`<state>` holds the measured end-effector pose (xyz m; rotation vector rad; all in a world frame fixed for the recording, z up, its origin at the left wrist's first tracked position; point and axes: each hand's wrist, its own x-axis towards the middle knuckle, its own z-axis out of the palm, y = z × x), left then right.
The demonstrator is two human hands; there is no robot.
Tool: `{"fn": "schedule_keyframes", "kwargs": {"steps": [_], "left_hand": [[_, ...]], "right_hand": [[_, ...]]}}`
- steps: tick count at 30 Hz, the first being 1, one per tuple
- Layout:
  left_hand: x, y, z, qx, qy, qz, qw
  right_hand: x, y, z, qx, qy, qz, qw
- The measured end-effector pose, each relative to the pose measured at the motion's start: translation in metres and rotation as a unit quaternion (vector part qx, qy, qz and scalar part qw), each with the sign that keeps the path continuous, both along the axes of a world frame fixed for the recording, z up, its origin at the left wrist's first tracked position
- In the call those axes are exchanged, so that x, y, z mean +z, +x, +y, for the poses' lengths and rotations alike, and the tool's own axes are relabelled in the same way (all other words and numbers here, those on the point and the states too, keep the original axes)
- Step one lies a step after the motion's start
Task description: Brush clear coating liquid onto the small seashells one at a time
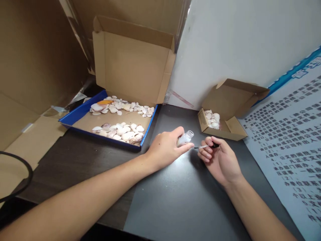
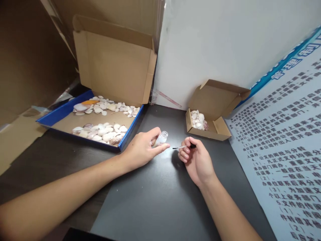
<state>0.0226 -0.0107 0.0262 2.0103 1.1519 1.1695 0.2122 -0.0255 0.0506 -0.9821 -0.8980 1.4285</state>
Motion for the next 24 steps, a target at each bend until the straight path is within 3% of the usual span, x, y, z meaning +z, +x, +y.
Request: {"fn": "schedule_keyframes", "kwargs": {"steps": [10, 24], "left_hand": [[-0.007, 0.004, 0.003, -0.018, -0.034, -0.080, 0.996], [-0.017, 0.003, 0.017, -0.026, -0.014, 0.034, 0.999]], "right_hand": [[-0.002, 0.000, -0.001, 0.006, -0.008, -0.012, 1.000], [-0.002, -0.001, 0.000, 0.009, -0.002, -0.010, 1.000]]}}
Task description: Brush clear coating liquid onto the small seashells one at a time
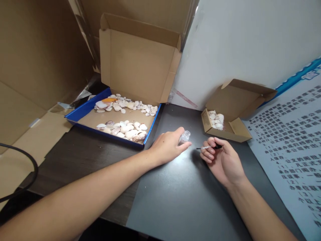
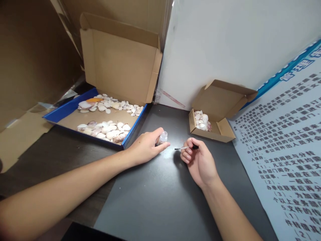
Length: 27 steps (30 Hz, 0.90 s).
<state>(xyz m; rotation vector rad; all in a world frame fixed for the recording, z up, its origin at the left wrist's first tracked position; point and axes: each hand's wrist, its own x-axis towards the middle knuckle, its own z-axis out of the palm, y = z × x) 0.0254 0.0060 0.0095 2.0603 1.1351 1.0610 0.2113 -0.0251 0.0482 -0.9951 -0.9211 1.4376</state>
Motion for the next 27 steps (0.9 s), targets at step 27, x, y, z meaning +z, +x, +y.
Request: {"fn": "schedule_keyframes", "kwargs": {"steps": [27], "left_hand": [[0.007, 0.023, 0.025, 0.117, -0.004, 0.023, 0.993]], "right_hand": [[0.004, 0.001, -0.004, -0.010, 0.031, 0.009, 0.999]]}}
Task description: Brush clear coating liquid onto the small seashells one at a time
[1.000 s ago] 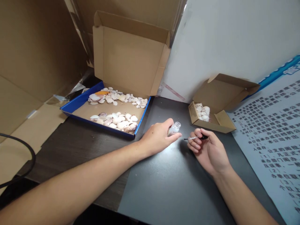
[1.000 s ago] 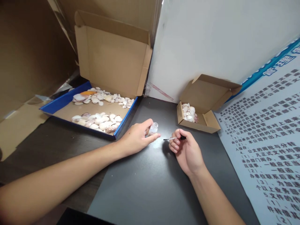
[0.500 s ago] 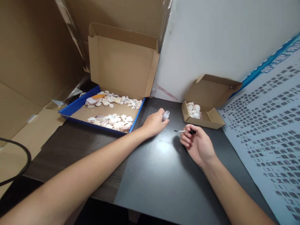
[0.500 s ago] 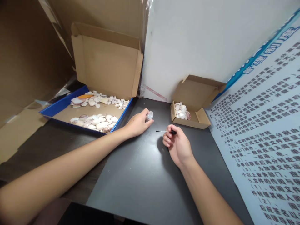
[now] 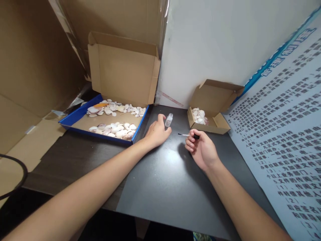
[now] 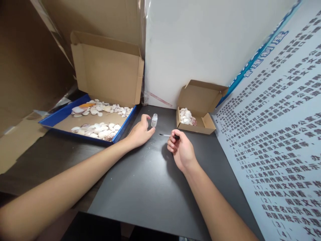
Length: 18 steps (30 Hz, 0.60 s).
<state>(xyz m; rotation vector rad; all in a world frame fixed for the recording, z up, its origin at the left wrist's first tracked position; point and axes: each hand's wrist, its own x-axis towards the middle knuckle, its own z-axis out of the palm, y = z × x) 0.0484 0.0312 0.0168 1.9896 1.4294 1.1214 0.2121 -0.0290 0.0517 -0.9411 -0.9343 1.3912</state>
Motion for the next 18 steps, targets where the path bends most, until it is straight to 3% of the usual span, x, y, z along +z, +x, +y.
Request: {"fn": "schedule_keyframes", "kwargs": {"steps": [6, 14, 18], "left_hand": [[-0.007, -0.018, -0.033, -0.091, 0.017, -0.017, 0.996], [-0.017, -0.027, -0.022, -0.171, 0.018, -0.084, 0.982], [-0.016, -0.026, -0.024, -0.242, -0.028, -0.192, 0.951]], "right_hand": [[-0.003, -0.001, 0.000, -0.005, 0.017, -0.019, 1.000], [-0.012, -0.008, -0.002, -0.010, 0.041, -0.057, 0.997], [-0.015, -0.012, -0.005, -0.016, 0.054, -0.081, 0.995]]}}
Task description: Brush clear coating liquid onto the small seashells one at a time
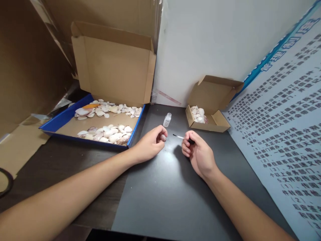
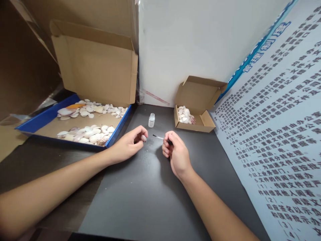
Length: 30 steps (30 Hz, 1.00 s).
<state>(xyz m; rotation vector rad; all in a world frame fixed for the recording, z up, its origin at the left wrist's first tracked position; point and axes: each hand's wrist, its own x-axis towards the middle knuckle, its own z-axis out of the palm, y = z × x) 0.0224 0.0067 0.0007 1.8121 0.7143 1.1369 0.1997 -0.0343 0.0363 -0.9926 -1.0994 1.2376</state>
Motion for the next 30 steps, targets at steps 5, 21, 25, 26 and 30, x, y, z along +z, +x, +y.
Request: {"fn": "schedule_keyframes", "kwargs": {"steps": [5, 21, 25, 26, 30], "left_hand": [[-0.003, 0.002, -0.005, -0.039, -0.056, -0.044, 0.997], [-0.002, 0.002, -0.005, -0.071, -0.140, -0.038, 0.987], [-0.003, 0.001, -0.003, -0.069, -0.145, -0.050, 0.986], [-0.003, 0.001, -0.003, -0.068, -0.149, -0.049, 0.985], [-0.003, 0.001, -0.005, -0.077, -0.152, -0.026, 0.985]], "right_hand": [[-0.003, -0.001, -0.005, 0.014, 0.050, -0.038, 0.998], [-0.006, 0.002, -0.015, 0.017, 0.160, -0.174, 0.972], [-0.005, 0.002, -0.016, 0.028, 0.154, -0.184, 0.970], [-0.005, 0.002, -0.017, 0.032, 0.156, -0.189, 0.969], [-0.004, 0.000, -0.016, 0.028, 0.163, -0.213, 0.963]]}}
